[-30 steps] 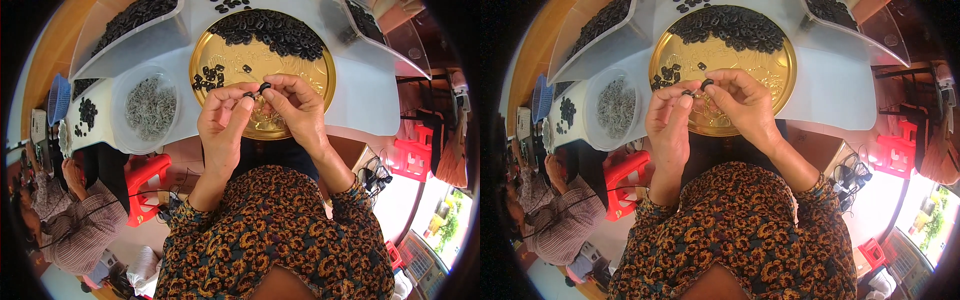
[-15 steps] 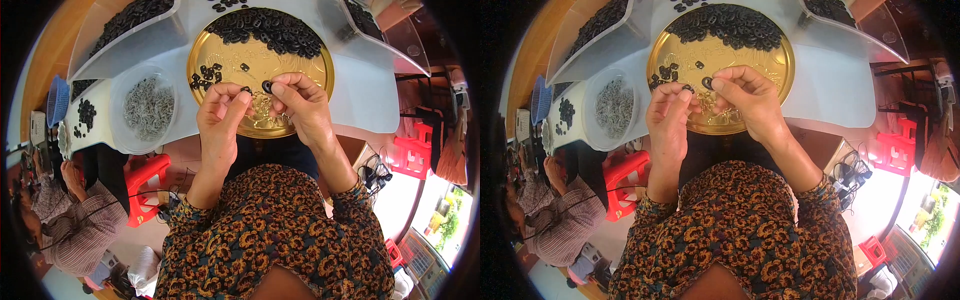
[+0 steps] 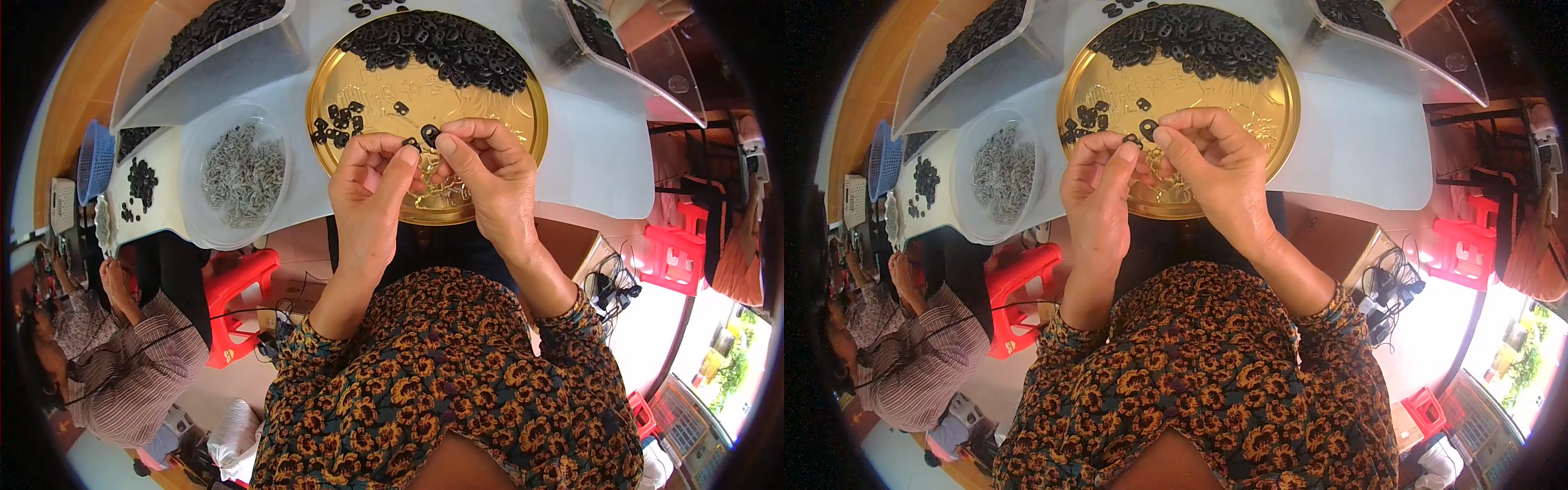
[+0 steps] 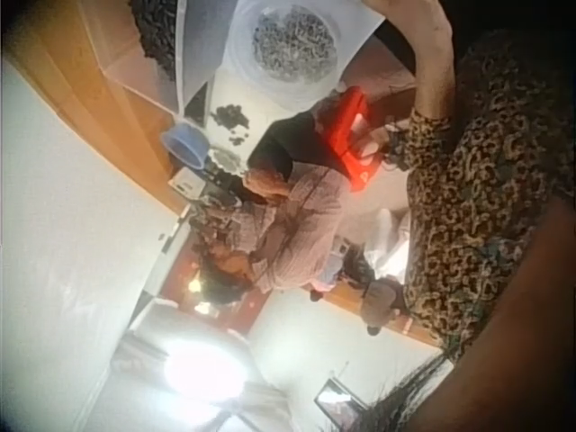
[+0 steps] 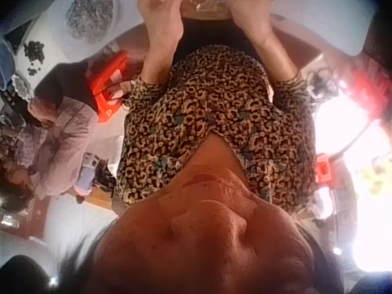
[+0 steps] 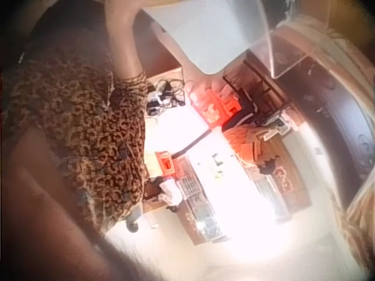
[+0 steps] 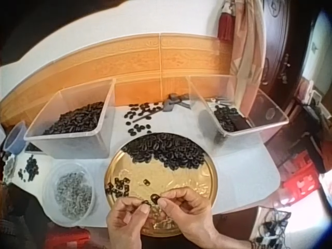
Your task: The person picks up plastic cord lock pieces from a round tray and assembles them together by hand.
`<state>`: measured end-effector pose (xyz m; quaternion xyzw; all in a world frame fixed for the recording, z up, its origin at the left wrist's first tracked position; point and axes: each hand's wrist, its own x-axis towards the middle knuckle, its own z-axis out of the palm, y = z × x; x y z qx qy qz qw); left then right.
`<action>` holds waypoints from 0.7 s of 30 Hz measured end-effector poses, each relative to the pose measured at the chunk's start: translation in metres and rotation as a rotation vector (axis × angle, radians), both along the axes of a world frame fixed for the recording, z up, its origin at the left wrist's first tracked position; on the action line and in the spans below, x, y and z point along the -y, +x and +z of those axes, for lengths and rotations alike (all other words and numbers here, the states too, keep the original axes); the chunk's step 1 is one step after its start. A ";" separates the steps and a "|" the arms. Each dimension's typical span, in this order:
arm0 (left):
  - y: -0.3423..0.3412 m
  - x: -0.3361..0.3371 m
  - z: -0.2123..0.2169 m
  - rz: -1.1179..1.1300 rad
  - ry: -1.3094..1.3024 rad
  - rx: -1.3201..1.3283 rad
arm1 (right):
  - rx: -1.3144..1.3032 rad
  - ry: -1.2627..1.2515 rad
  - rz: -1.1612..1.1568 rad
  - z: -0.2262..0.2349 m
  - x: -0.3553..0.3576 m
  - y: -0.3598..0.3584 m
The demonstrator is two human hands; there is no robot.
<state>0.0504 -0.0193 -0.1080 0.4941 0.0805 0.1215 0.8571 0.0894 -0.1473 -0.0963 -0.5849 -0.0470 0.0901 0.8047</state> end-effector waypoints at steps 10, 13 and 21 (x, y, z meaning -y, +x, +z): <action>0.001 0.000 0.002 -0.012 -0.034 -0.042 | 0.097 -0.076 0.048 -0.003 -0.001 -0.002; 0.002 -0.006 0.005 -0.068 -0.023 -0.103 | 0.103 -0.068 0.053 -0.004 -0.001 -0.001; 0.001 -0.008 0.005 -0.141 -0.138 -0.168 | 0.158 -0.103 0.033 -0.001 -0.001 -0.002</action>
